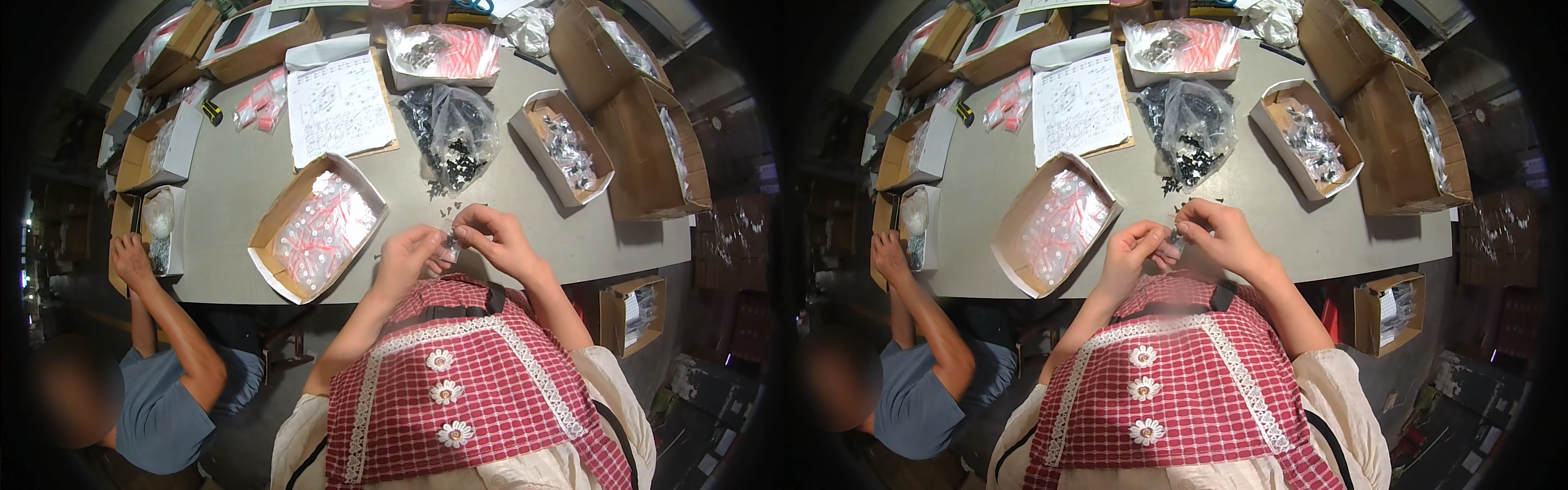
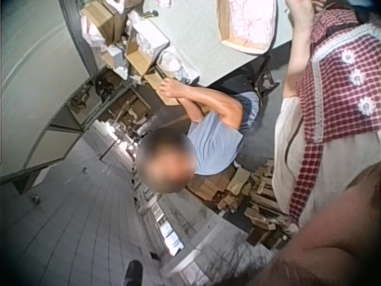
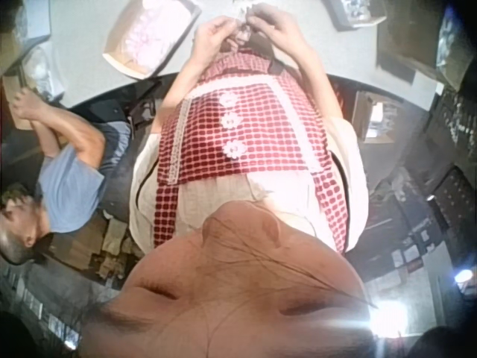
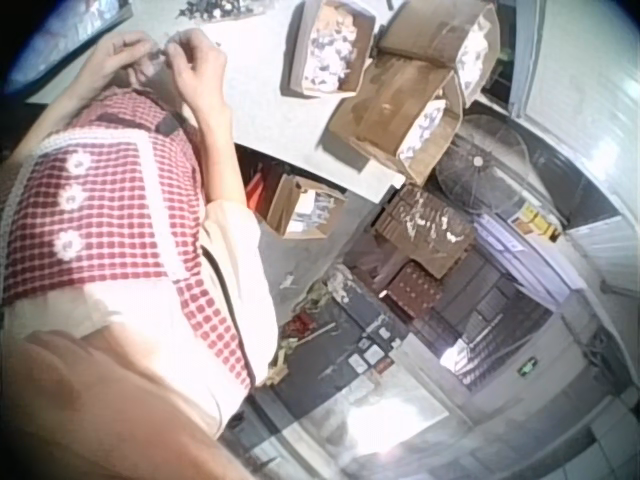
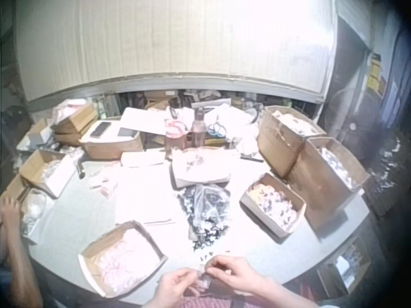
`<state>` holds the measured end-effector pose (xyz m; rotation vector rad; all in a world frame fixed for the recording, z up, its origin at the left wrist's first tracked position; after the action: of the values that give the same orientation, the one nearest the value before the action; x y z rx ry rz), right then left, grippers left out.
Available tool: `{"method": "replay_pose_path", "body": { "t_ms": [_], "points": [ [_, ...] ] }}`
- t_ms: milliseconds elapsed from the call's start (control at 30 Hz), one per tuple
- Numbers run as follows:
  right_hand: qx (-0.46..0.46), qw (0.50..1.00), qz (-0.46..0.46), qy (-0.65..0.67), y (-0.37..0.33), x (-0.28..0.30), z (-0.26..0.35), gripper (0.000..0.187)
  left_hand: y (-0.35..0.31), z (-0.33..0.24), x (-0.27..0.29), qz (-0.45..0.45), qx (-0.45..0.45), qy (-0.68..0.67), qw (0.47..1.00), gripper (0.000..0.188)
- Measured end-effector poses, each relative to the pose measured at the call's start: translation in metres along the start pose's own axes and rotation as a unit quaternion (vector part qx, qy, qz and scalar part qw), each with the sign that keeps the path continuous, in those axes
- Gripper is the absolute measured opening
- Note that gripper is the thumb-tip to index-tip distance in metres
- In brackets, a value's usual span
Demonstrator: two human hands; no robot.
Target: The person picks up small metal components from various boxes on a table, including black plastic-like parts and metallic fasteners, and places them into different containers.
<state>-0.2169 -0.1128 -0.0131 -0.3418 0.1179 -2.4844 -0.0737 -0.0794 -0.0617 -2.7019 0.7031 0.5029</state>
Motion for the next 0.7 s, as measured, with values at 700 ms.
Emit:
{"method": "replay_pose_path", "body": {
  "t_ms": [700],
  "points": [
    [-0.042, 0.993, 0.106, -0.024, 0.005, -0.022, -0.006, 0.018, -0.013, -0.043, -0.002, -0.095, -0.103, 0.293, 0.946, 0.013]
  ]
}}
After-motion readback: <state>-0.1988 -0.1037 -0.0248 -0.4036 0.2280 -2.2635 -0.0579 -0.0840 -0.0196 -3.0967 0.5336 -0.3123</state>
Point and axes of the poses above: each hand's wrist, its own y-axis towards the middle knuckle, its own x-axis out of the back of the hand, z = x × y, the point moved 8 cm from there along y, towards the middle knuckle, and after that the axes turned 12 degrees about z, right-handed, at the moved point
